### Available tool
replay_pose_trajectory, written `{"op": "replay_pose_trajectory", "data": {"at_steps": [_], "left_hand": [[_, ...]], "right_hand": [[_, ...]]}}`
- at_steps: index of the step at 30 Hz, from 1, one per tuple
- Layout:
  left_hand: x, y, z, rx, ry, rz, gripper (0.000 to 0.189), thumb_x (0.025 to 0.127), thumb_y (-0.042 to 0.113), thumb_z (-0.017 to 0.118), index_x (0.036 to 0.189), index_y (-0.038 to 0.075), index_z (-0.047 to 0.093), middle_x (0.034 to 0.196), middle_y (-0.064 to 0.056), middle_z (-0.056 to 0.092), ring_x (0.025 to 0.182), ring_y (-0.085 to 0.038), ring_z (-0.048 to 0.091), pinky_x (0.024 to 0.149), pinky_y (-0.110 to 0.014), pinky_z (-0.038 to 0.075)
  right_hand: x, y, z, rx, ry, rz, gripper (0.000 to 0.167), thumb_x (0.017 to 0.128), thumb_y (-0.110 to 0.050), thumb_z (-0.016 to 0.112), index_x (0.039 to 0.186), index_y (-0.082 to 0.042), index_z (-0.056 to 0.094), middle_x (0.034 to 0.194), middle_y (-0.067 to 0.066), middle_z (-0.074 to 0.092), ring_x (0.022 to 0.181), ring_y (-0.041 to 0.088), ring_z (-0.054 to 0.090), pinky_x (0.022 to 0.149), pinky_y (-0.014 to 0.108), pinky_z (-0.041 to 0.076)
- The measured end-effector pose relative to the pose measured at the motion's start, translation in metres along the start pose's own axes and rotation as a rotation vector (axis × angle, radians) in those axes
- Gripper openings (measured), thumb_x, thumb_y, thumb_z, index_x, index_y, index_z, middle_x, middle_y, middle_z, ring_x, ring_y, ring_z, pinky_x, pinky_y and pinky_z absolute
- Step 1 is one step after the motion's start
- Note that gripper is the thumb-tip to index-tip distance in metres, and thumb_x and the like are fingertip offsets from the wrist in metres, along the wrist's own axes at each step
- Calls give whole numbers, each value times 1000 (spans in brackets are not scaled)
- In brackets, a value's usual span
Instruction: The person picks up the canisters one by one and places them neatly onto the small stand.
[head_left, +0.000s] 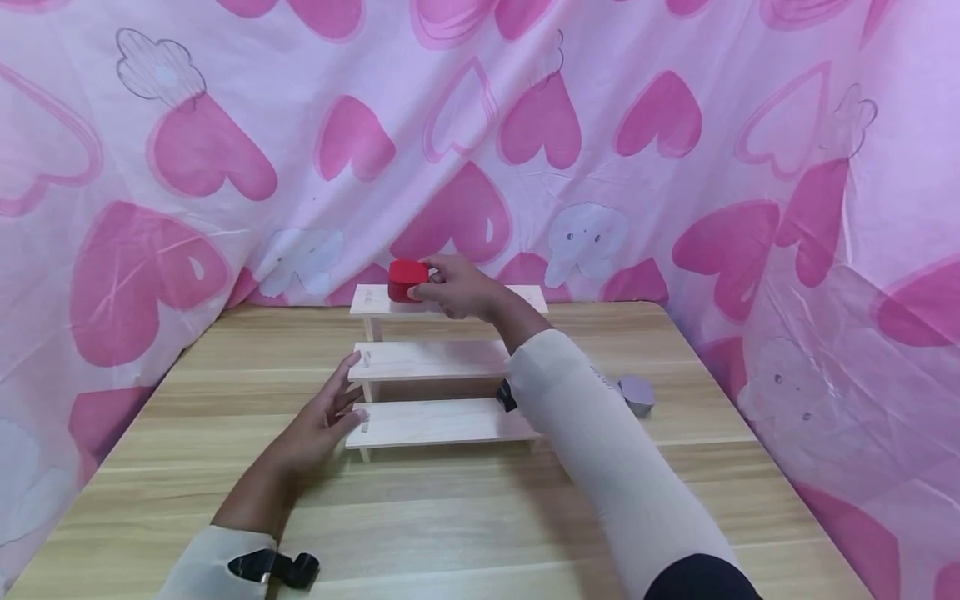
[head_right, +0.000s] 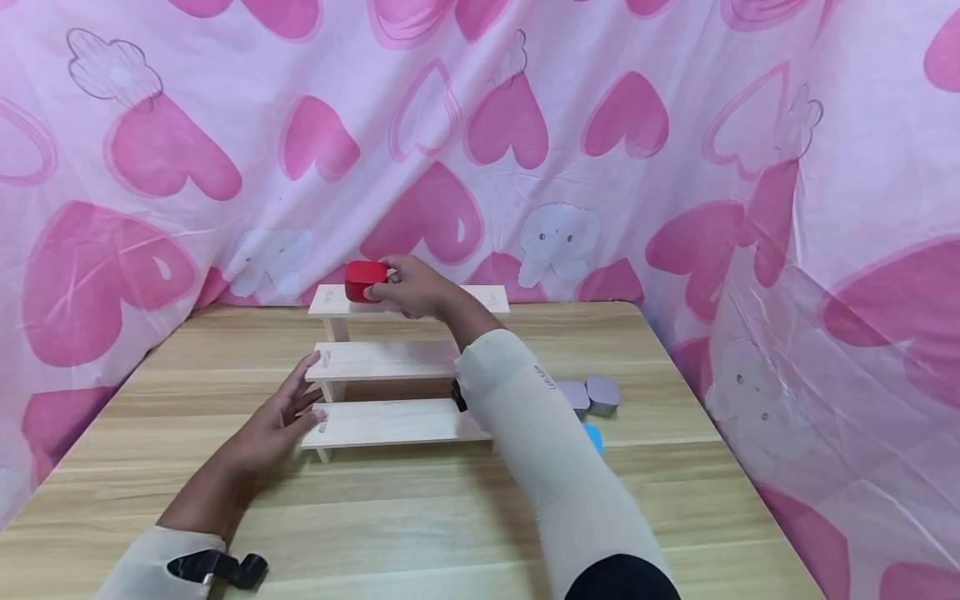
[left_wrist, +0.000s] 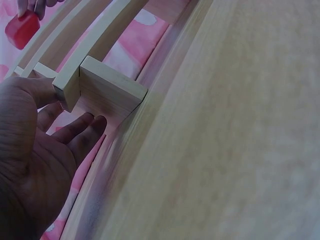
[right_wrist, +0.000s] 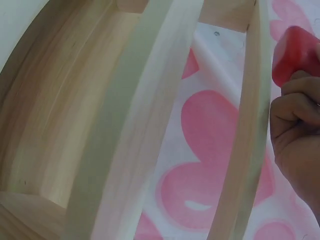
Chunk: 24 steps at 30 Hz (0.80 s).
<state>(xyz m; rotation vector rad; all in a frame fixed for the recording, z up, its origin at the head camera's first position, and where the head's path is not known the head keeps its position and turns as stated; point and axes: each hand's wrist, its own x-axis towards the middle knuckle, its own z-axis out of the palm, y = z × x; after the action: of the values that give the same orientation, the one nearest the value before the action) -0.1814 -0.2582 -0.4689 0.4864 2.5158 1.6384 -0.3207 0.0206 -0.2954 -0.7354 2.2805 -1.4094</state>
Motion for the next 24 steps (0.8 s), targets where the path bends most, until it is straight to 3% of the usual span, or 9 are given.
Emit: {"op": "replay_pose_trajectory", "data": {"at_steps": [7,13,20,24], "left_hand": [[0,-2,2,23,-7,27,88,113,22,61,173,51,3,184,-20,13,162,-51,36,125,-68,35],[0,-1,2,31,2,29,88,114,20,60,173,51,3,183,-22,13,161,-52,37,125,-69,35],[-1,-1,2,32,7,36,88,114,21,61,173,50,3,183,-22,14,161,-52,37,124,-69,36],[-1,-1,1,35,10,25,88,114,23,61,172,52,3,184,-22,13,161,-53,36,124,-70,37]], "right_hand": [[2,-1,4,-45,-21,51,62,103,-23,72,161,-17,49,113,13,67,66,17,51,58,26,48],[5,1,5,-48,-47,55,59,105,-23,70,160,-19,48,111,27,67,55,17,44,50,26,41],[8,1,9,-83,-51,66,59,105,-25,71,158,-22,48,88,9,65,51,18,42,48,27,39],[10,0,9,-104,-45,67,57,105,-25,72,157,-22,48,87,9,65,51,18,44,48,28,41]]}}
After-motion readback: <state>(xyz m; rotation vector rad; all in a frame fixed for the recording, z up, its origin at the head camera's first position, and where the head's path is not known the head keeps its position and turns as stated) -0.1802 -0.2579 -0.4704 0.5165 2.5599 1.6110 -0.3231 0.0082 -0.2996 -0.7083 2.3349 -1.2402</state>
